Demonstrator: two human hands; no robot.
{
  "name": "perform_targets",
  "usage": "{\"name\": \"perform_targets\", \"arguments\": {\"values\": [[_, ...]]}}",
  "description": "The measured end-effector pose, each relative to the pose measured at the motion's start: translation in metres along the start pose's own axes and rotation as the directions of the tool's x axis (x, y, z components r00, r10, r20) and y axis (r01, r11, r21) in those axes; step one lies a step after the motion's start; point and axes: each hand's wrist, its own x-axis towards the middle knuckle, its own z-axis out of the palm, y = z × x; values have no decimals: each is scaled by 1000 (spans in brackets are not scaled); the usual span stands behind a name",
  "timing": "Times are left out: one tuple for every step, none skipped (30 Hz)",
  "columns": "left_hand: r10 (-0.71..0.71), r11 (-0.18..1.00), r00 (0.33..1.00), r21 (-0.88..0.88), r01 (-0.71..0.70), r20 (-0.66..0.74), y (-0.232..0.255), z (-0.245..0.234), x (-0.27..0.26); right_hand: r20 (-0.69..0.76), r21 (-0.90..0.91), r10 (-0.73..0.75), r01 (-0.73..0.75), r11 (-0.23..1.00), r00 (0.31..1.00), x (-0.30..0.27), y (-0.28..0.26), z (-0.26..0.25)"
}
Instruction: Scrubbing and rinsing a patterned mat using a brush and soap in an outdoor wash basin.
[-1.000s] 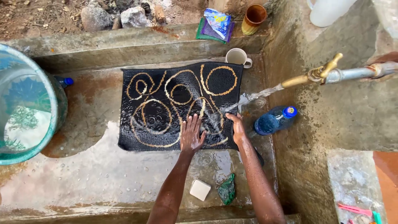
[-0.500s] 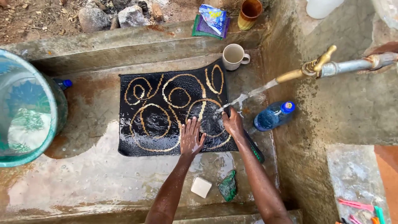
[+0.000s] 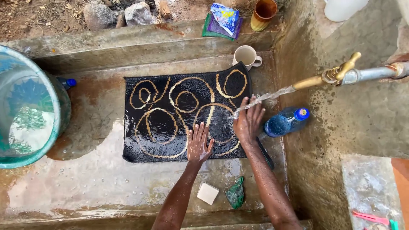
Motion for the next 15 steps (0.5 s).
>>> {"name": "perform_targets", "arguments": {"values": [[14, 1000, 1000, 9, -14, -11, 0, 0, 1, -2, -125, -76, 76, 989, 997, 2, -1, 3], [28, 999, 999, 18, -27, -22, 0, 1, 2, 6, -248, -152, 149, 957, 988, 4, -2, 5], [34, 999, 999, 18, -34, -23, 0, 2, 4, 1, -251, -148, 143, 957, 989, 8, -14, 1], [-1, 1000, 1000, -6, 1, 19, 1, 4, 6, 155, -234, -110, 145, 961, 982, 12, -25, -4], [-35, 999, 998, -25, 37, 60, -1, 4, 9, 303, -214, -72, 141, 966, 950, 17, -39, -8], [-28, 999, 998, -23, 30, 58, -3, 2, 20, 297, -214, -68, 136, 967, 952, 19, -36, 8], [-36, 999, 996, 0, 36, 86, -3, 1, 27, 319, -120, -92, 137, 983, 943, 17, -32, 22], [-43, 999, 993, 23, 41, 114, -4, -1, 33, 337, -24, -118, 134, 991, 934, 14, -28, 37], [-41, 999, 993, 23, 39, 115, -5, -1, 37, 337, -25, -115, 131, 991, 934, 13, -18, 53], [18, 999, 999, 26, -19, 48, -6, -2, 41, 289, -42, -166, 186, 982, 943, 13, -8, 69], [78, 997, 997, 33, -77, -27, -7, -2, 52, 235, -64, -222, 243, 968, 946, 19, 2, 86], [80, 996, 996, 34, -79, -34, -7, -1, 57, 228, -66, -225, 246, 967, 947, 26, 11, 93], [75, 997, 997, 30, -74, -32, -6, 0, 55, 200, -104, -228, 252, 962, 953, 26, 20, 98], [69, 997, 997, 27, -68, -30, -6, 2, 53, 172, -143, -232, 257, 956, 957, 25, 29, 104], [63, 998, 998, 28, -62, -23, -7, 4, 50, 181, -138, -232, 259, 956, 956, 24, 33, 103]]}}
